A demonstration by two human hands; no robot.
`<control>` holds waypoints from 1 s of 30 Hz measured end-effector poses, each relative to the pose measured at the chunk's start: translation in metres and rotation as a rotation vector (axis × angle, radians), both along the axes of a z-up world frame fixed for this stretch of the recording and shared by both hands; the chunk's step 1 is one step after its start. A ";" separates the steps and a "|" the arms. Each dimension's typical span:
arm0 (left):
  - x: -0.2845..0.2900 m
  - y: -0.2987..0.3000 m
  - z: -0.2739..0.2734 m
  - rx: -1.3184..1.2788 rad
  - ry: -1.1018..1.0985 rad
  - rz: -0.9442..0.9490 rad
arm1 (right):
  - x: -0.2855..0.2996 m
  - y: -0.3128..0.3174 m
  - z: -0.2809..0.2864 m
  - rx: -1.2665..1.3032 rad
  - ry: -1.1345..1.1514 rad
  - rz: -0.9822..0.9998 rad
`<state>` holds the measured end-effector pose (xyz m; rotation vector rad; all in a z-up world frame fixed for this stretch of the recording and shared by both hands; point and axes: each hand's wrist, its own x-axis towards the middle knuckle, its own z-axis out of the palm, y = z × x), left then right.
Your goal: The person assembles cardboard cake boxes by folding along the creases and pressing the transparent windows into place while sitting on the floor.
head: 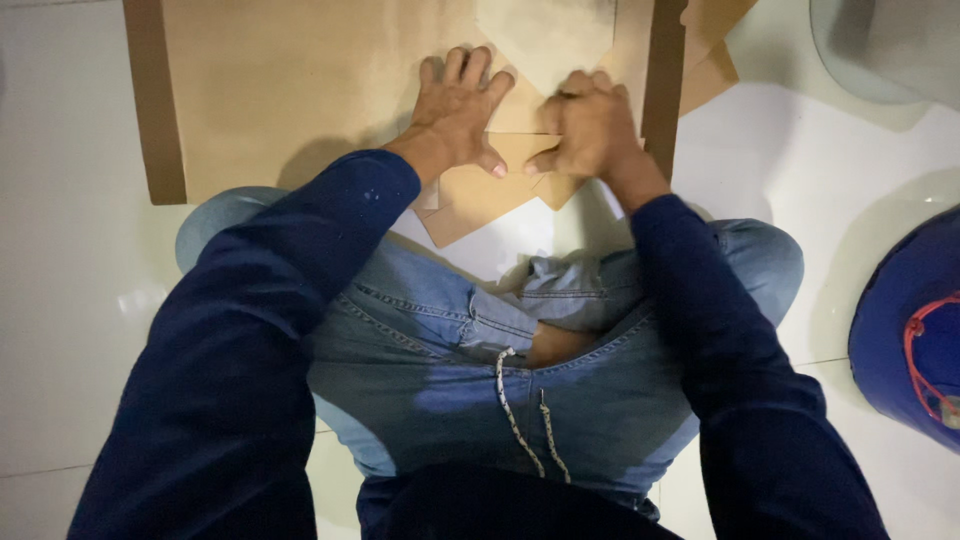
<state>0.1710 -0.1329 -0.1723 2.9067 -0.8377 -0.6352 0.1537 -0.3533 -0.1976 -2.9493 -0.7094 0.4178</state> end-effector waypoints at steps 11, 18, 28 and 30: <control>0.020 0.024 -0.005 0.091 0.066 -0.275 | 0.004 0.026 0.023 -0.034 0.285 -0.134; 0.015 0.024 0.010 0.198 0.170 -0.275 | 0.006 -0.009 0.034 0.066 0.306 -0.048; 0.007 0.023 0.024 0.247 0.173 -0.303 | 0.001 -0.011 0.007 0.184 0.105 0.007; 0.007 0.023 0.025 0.266 0.164 -0.311 | 0.004 -0.003 0.005 0.142 0.113 0.011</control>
